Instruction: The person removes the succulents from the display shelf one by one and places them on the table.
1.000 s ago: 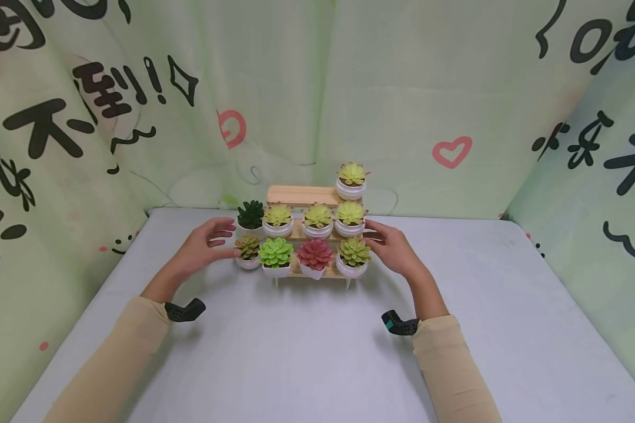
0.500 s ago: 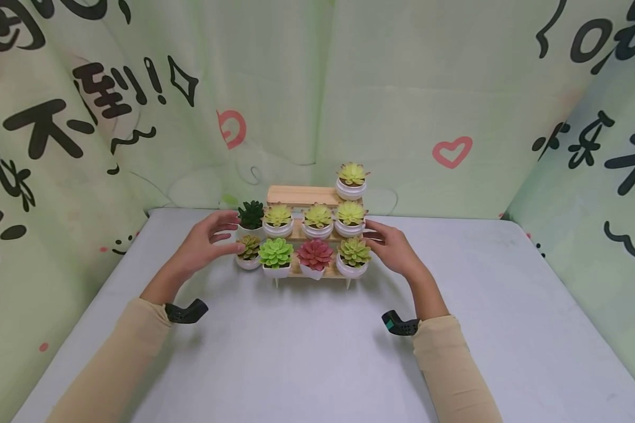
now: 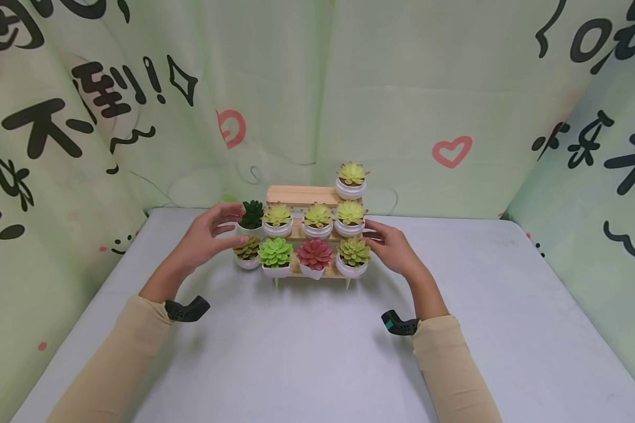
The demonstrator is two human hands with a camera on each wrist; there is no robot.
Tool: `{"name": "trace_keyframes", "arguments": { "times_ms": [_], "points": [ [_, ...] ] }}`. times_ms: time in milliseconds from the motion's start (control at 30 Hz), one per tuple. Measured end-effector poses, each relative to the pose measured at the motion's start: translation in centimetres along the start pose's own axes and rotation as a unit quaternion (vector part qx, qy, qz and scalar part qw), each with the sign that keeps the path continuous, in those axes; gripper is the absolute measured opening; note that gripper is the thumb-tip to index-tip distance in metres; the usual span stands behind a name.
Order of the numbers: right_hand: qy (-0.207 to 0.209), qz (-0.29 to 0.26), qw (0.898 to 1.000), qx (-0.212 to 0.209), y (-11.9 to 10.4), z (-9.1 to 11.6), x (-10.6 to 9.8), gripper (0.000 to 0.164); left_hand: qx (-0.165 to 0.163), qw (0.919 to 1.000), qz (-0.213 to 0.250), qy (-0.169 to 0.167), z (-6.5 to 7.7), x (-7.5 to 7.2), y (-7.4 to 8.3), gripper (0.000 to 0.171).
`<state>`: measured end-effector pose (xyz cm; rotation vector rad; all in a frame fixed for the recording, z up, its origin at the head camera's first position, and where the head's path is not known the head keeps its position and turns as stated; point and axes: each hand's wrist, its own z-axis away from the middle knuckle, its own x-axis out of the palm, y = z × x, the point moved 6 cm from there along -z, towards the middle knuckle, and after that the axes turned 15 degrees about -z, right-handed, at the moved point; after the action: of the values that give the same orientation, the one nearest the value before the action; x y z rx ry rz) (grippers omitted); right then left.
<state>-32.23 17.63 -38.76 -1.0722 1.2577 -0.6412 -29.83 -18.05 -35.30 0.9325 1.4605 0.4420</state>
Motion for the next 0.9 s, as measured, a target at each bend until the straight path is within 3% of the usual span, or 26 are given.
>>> {"name": "trace_keyframes", "arguments": {
  "times_ms": [900],
  "points": [
    [-0.003,-0.001,1.000,0.002,-0.1,0.0,0.0,0.054,0.043,0.9989,-0.013,-0.010,-1.8,0.4,3.6,0.070]
  ]
}}
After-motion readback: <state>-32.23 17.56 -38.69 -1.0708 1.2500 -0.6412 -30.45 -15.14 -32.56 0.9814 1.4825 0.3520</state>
